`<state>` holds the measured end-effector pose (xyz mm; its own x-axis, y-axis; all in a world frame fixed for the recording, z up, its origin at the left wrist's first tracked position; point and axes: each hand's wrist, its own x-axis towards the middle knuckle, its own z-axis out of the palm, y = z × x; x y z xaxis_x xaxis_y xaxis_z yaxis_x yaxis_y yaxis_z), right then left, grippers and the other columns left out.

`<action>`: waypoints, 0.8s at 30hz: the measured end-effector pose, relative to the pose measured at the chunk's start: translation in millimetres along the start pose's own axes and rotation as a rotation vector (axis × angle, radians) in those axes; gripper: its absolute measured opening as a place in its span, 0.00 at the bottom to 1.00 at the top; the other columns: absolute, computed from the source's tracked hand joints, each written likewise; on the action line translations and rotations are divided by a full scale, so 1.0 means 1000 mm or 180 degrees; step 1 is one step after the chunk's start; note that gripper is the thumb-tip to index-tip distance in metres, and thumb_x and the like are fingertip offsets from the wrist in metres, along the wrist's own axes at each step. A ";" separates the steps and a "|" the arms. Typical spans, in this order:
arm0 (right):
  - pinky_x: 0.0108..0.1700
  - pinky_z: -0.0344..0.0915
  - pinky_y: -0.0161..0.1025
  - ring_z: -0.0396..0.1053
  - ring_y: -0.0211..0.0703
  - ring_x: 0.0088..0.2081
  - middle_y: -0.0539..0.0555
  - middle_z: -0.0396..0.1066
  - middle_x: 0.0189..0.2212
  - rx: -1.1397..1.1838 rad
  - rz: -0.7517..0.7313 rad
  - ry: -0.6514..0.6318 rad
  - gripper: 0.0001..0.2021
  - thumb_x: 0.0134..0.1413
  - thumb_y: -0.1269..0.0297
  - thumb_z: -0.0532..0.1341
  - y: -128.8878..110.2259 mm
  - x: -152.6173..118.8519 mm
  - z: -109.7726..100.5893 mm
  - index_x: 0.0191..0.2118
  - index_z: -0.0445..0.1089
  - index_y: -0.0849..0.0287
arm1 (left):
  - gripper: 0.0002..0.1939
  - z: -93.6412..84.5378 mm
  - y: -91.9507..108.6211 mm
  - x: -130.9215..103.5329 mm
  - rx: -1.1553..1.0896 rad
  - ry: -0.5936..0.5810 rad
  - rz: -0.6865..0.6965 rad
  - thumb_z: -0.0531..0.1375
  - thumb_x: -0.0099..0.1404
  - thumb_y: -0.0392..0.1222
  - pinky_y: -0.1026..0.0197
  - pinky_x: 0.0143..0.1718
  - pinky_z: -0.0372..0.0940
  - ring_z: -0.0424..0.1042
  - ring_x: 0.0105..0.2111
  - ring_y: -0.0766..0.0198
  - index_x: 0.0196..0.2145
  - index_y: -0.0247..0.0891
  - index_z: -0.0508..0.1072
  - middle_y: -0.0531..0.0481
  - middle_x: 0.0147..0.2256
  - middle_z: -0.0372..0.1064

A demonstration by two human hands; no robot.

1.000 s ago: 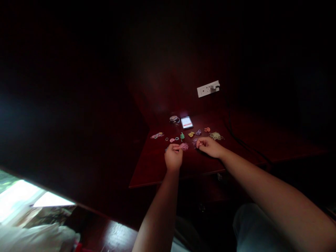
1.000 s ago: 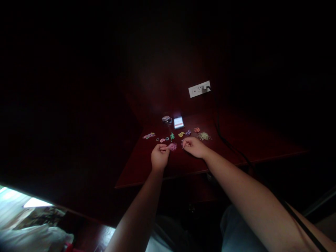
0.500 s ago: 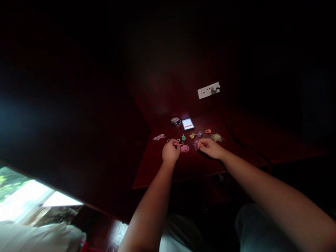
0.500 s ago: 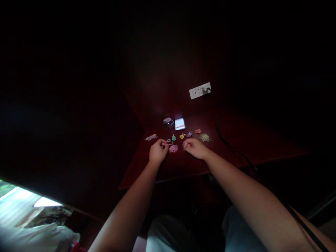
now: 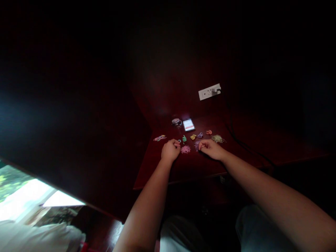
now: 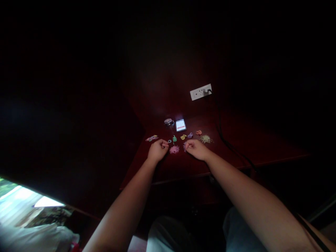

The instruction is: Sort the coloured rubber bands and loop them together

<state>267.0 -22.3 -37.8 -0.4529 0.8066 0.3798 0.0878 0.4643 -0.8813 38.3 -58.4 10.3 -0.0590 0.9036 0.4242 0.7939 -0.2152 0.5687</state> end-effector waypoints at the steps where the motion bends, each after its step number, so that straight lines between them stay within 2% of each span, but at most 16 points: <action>1: 0.26 0.53 0.34 0.57 0.34 0.23 0.47 0.63 0.19 0.0002 0.0003 0.0000 0.04 0.41 0.65 0.58 0.000 0.000 0.000 0.23 0.66 0.59 | 0.06 -0.003 -0.003 0.001 -0.0087 0.0027 -0.0009 0.61 0.55 0.34 0.61 0.33 0.63 0.71 0.26 0.63 0.30 0.41 0.76 0.49 0.29 0.76; 4: 0.26 0.52 0.34 0.57 0.35 0.23 0.46 0.62 0.19 0.0013 0.0007 -0.0014 0.04 0.42 0.64 0.58 0.002 0.000 -0.001 0.23 0.66 0.59 | 0.05 -0.014 -0.021 0.005 -0.0538 0.0298 -0.0164 0.60 0.56 0.35 0.62 0.34 0.64 0.71 0.27 0.64 0.32 0.38 0.75 0.48 0.29 0.74; 6: 0.26 0.52 0.34 0.56 0.35 0.23 0.46 0.61 0.18 0.0023 0.0001 -0.0025 0.05 0.43 0.64 0.58 0.003 0.000 -0.002 0.24 0.66 0.59 | 0.05 -0.020 -0.040 0.005 -0.0912 0.0610 -0.0372 0.60 0.56 0.36 0.63 0.33 0.64 0.70 0.26 0.65 0.32 0.37 0.75 0.48 0.28 0.73; 10: 0.26 0.52 0.34 0.57 0.35 0.22 0.46 0.61 0.18 0.0036 0.0004 -0.0015 0.05 0.43 0.63 0.58 0.006 0.000 -0.003 0.24 0.66 0.59 | 0.08 -0.026 -0.086 -0.004 -0.1634 0.1094 -0.1227 0.64 0.52 0.41 0.65 0.27 0.61 0.65 0.22 0.69 0.31 0.35 0.73 0.52 0.24 0.68; 12: 0.26 0.51 0.34 0.56 0.35 0.22 0.46 0.61 0.18 0.0036 0.0019 -0.0007 0.05 0.43 0.64 0.58 0.006 0.000 -0.004 0.24 0.66 0.59 | 0.12 -0.026 -0.102 -0.009 -0.2020 0.1400 -0.1449 0.63 0.51 0.45 0.66 0.27 0.62 0.64 0.22 0.71 0.31 0.35 0.72 0.54 0.24 0.67; 16: 0.26 0.51 0.34 0.56 0.35 0.22 0.46 0.60 0.17 0.0024 0.0034 0.0004 0.05 0.43 0.64 0.58 0.005 0.000 -0.005 0.24 0.66 0.59 | 0.16 -0.025 -0.109 -0.011 -0.2441 0.1546 -0.1465 0.63 0.50 0.49 0.67 0.28 0.63 0.65 0.23 0.72 0.31 0.35 0.70 0.54 0.25 0.66; 24: 0.27 0.53 0.35 0.57 0.36 0.23 0.47 0.63 0.19 -0.0034 0.0056 -0.0004 0.05 0.42 0.63 0.58 0.000 0.000 -0.008 0.24 0.67 0.58 | 0.14 -0.024 -0.105 -0.011 -0.2597 0.1634 -0.1401 0.64 0.50 0.46 0.68 0.27 0.62 0.65 0.23 0.73 0.30 0.34 0.70 0.53 0.27 0.68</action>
<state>274.3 -19.6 -35.7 -0.4523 0.8143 0.3639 0.1052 0.4538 -0.8849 -59.0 -55.3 -36.8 -0.6425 0.7385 0.2043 0.0049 -0.2627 0.9649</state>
